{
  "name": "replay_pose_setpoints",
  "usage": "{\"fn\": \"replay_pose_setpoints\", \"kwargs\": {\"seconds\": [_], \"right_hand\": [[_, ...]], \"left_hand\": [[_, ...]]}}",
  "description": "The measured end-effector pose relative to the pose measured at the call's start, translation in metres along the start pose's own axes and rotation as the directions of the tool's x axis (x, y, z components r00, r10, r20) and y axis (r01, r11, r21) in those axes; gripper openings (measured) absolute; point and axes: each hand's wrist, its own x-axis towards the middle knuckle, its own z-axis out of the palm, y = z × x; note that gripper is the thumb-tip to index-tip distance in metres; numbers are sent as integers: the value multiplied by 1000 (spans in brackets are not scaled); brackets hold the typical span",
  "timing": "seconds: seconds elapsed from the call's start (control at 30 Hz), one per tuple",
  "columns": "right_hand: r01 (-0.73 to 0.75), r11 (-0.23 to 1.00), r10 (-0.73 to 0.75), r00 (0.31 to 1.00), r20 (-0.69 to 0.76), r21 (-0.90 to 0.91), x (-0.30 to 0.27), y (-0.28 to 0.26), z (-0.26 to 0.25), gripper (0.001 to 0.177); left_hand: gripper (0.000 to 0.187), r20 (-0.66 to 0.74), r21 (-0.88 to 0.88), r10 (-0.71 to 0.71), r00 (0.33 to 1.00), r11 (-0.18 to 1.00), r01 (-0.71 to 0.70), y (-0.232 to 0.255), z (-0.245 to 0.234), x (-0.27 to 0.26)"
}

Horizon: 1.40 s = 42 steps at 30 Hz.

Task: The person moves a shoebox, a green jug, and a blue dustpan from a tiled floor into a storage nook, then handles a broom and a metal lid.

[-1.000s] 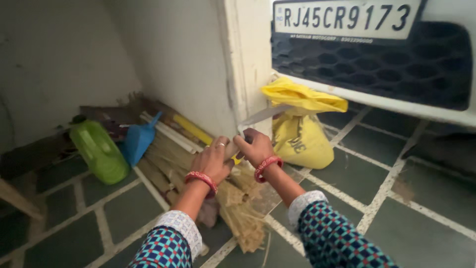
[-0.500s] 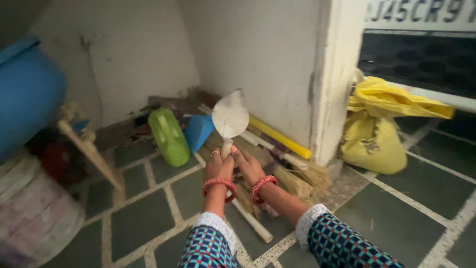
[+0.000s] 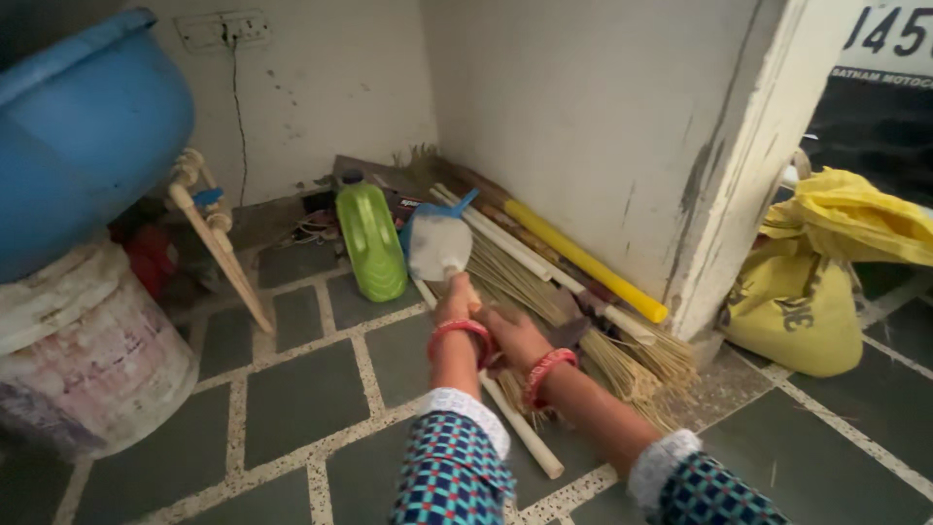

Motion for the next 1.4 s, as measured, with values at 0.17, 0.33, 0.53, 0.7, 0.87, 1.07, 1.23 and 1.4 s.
{"fn": "replay_pose_setpoints", "kwargs": {"seconds": [0.17,0.33,0.53,0.7,0.87,1.07,1.23,1.4], "right_hand": [[21,974,-41,996,-82,-227,36,28,-15,45],[94,924,-160,975,-153,-370,80,34,-36,33],[-20,950,-32,986,-161,-312,189,61,-43,32],[40,960,-105,969,-224,-278,290,103,-12,31],[-153,666,15,981,-193,-730,372,120,26,34],[317,-213,-233,902,363,-924,464,183,18,31],[293,56,-220,936,275,-954,471,196,37,21],[207,692,-83,974,209,-692,391,165,40,24]], "left_hand": [[63,123,-85,-50,991,995,61,-49,16,78],[48,295,-379,173,940,924,-51,-62,39,138],[66,298,131,184,936,964,-231,-23,13,153],[87,188,181,262,947,938,-296,1,-17,174],[83,54,14,277,959,960,-279,-2,-47,231],[71,50,-346,51,997,938,-31,-27,-91,287],[63,-35,-166,223,974,960,-226,-47,-105,314],[57,72,-30,270,960,963,-269,-30,-80,274]]}}
